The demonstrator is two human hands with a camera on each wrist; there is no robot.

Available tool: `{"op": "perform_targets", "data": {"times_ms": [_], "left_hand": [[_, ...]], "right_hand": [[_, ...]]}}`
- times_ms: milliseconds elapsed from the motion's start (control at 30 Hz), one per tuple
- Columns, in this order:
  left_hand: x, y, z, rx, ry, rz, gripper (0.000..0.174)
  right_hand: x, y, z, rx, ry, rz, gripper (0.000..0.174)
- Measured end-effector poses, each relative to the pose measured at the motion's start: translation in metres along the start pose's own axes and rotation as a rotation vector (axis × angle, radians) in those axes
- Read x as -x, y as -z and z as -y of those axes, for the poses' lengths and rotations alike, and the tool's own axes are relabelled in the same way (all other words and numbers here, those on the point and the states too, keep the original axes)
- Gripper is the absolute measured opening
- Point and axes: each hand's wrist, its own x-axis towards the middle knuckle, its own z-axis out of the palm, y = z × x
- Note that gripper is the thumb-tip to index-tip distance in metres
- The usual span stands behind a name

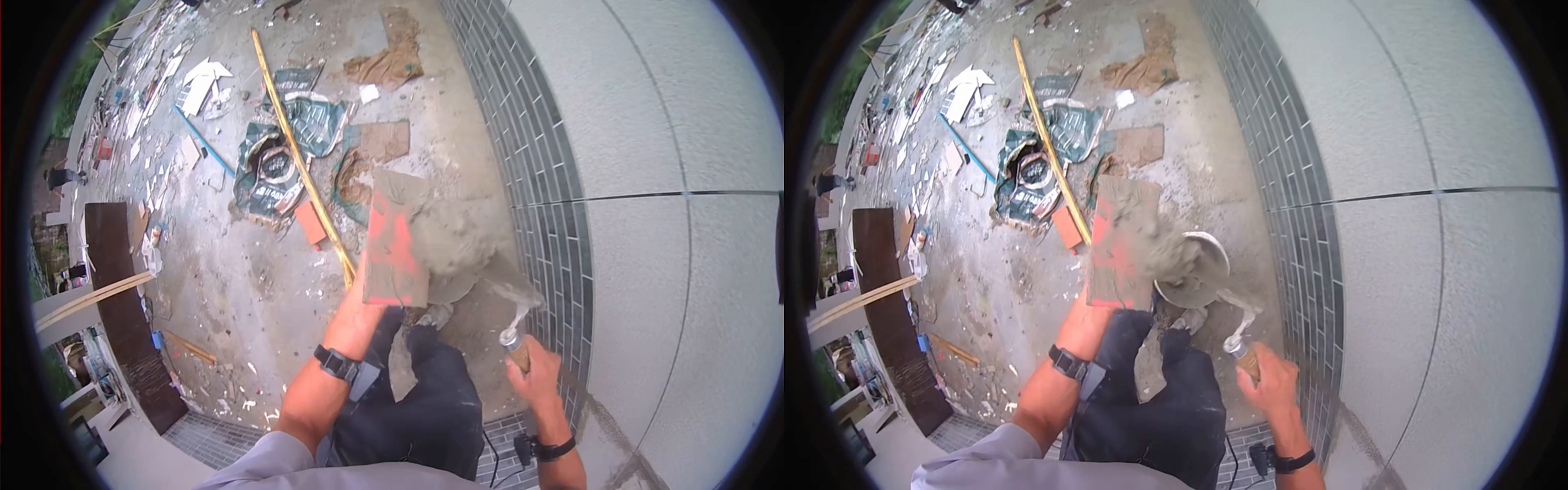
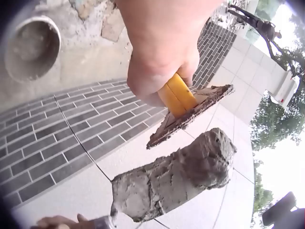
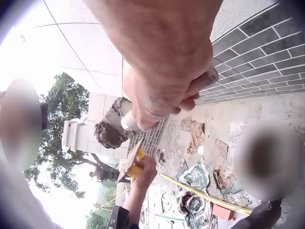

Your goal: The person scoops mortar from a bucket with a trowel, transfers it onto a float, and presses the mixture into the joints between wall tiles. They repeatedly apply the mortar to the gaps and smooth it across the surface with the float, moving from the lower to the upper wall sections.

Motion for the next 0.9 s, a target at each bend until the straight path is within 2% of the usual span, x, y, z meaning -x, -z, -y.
{"op": "perform_targets", "data": {"times_ms": [33, 200, 333, 400, 500, 633, 733, 800, 900], "left_hand": [[0.004, -0.022, 0.008, 0.037, 0.032, 0.073, 0.057], [0.037, -0.089, 0.024, 0.228, 0.180, 0.343, 0.066], [0.047, -0.085, 0.016, 0.297, 0.157, 0.399, 0.061], [0.051, -0.069, 0.016, 0.251, 0.023, 0.449, 0.056], [0.056, -0.051, 0.004, 0.299, 0.045, 0.432, 0.055], [0.055, -0.049, -0.032, 0.343, 0.076, 0.467, 0.054], [0.058, -0.048, -0.080, 0.330, 0.074, 0.497, 0.053], [0.059, -0.046, -0.113, 0.311, 0.077, 0.516, 0.052], [0.063, -0.040, -0.163, 0.282, 0.067, 0.528, 0.052]], "right_hand": [[0.002, -0.001, 0.007, 0.043, 0.133, -0.133, 0.044], [0.010, -0.053, 0.000, 0.087, 0.232, -0.362, 0.043], [0.000, -0.102, 0.007, 0.041, 0.125, -0.244, 0.038], [-0.002, -0.123, 0.015, -0.026, 0.109, -0.137, 0.034], [-0.008, -0.140, 0.040, -0.137, 0.021, -0.083, 0.032], [-0.013, -0.152, 0.056, -0.104, -0.057, -0.024, 0.030], [0.000, -0.163, 0.057, -0.021, -0.030, -0.091, 0.030], [0.005, -0.155, 0.074, 0.032, -0.137, -0.214, 0.032], [0.007, -0.139, 0.112, -0.053, -0.203, -0.257, 0.032]]}}
